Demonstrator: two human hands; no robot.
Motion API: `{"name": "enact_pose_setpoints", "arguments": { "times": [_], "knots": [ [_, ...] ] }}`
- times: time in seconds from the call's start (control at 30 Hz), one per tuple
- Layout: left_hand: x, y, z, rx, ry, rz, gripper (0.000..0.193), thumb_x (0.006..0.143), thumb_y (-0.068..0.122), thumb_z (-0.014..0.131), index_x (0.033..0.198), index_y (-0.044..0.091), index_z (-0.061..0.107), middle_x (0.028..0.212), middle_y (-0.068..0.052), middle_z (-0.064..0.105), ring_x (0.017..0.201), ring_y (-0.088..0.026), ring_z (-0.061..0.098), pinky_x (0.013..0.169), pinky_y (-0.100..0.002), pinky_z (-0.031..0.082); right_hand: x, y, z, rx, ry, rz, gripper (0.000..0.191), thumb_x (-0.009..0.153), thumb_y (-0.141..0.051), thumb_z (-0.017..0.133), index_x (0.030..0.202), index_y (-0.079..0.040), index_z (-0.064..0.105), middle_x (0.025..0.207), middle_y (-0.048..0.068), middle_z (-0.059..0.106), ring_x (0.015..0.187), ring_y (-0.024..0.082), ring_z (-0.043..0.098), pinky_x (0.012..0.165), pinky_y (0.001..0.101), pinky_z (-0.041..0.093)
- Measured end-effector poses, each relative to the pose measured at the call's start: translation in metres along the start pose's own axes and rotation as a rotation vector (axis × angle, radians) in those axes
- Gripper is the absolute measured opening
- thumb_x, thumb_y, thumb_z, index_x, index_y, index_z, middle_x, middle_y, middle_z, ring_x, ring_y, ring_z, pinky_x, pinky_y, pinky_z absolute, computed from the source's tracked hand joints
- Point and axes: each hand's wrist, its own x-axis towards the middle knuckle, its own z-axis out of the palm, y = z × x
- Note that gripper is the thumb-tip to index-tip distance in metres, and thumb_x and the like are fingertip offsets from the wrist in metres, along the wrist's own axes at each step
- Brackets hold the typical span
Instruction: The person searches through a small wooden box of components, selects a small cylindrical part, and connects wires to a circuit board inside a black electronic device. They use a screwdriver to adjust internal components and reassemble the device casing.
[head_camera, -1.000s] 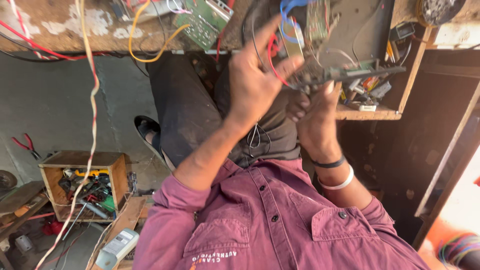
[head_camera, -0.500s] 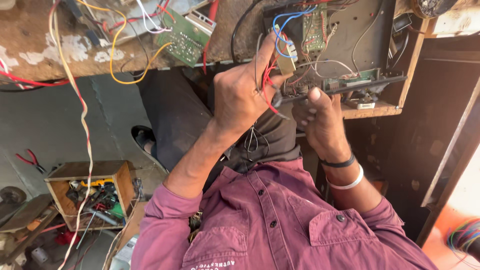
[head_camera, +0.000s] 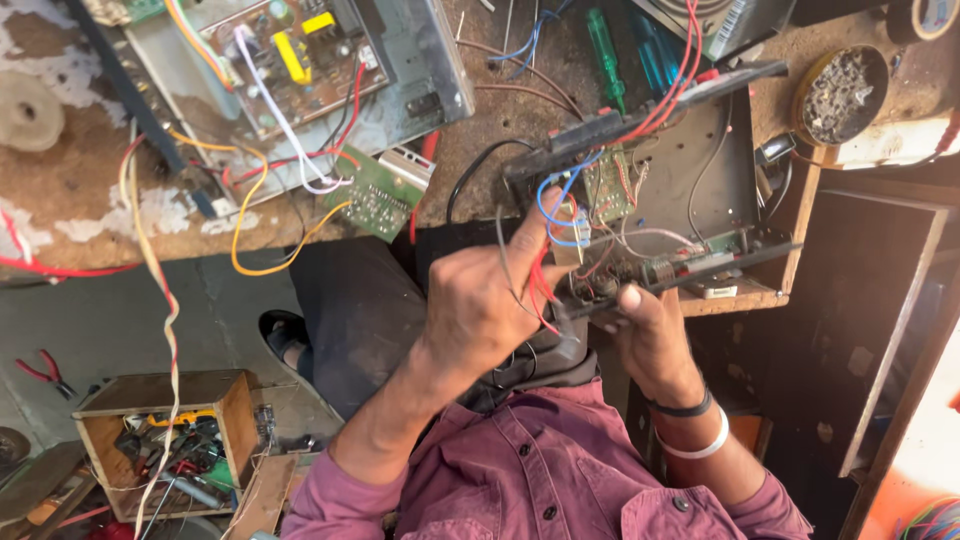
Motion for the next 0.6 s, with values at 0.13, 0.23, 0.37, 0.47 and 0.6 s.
{"name": "enact_pose_setpoints", "arguments": {
  "times": [0.13,0.23,0.37,0.47,0.6],
  "knots": [
    [0.005,0.000,-0.001,0.116,-0.086,0.065,0.064,0.095,0.013,0.079,0.150,-0.003,0.051,0.065,-0.003,0.052,0.056,-0.020,0.057,0.057,-0.038,0.047,0.000,-0.006,0.002,-0.075,0.025,0.068,0.070,0.082,-0.046,0.081,0.129,0.001,0.057,0.104,0.006,0.066,0.086,0.013,0.062,0.070,0.0272,0.050],
    [0.007,0.002,0.000,0.187,-0.088,0.090,0.060,0.098,0.011,0.074,0.152,-0.002,0.050,0.068,-0.002,0.050,0.060,-0.020,0.056,0.061,-0.039,0.047,-0.002,-0.015,0.006,-0.120,0.004,0.079,0.076,0.083,-0.050,0.080,0.132,0.003,0.056,0.115,0.009,0.069,0.102,0.017,0.069,0.083,0.0310,0.058],
    [0.005,0.004,-0.005,0.142,-0.105,0.076,0.062,0.104,0.013,0.077,0.156,0.000,0.047,0.071,-0.002,0.053,0.062,-0.020,0.058,0.057,-0.037,0.046,-0.005,-0.017,0.012,-0.059,-0.022,0.033,0.080,0.086,-0.049,0.082,0.140,0.003,0.052,0.120,0.011,0.066,0.105,0.018,0.066,0.082,0.0306,0.055],
    [0.004,0.001,-0.010,0.050,-0.098,0.011,0.068,0.100,0.023,0.085,0.156,0.011,0.049,0.070,-0.005,0.056,0.057,-0.021,0.059,0.059,-0.038,0.046,-0.004,-0.012,0.012,-0.069,-0.030,-0.081,0.084,0.087,-0.053,0.082,0.144,-0.003,0.048,0.125,0.008,0.066,0.109,0.015,0.067,0.087,0.0293,0.057],
    [0.001,0.006,-0.010,0.032,-0.064,-0.008,0.067,0.101,0.022,0.087,0.153,0.013,0.045,0.071,-0.007,0.061,0.062,-0.024,0.062,0.061,-0.038,0.047,-0.008,-0.006,0.006,-0.086,-0.001,-0.075,0.080,0.088,-0.055,0.082,0.139,-0.001,0.052,0.102,0.003,0.064,0.076,0.009,0.056,0.059,0.0242,0.042]
  ]
}}
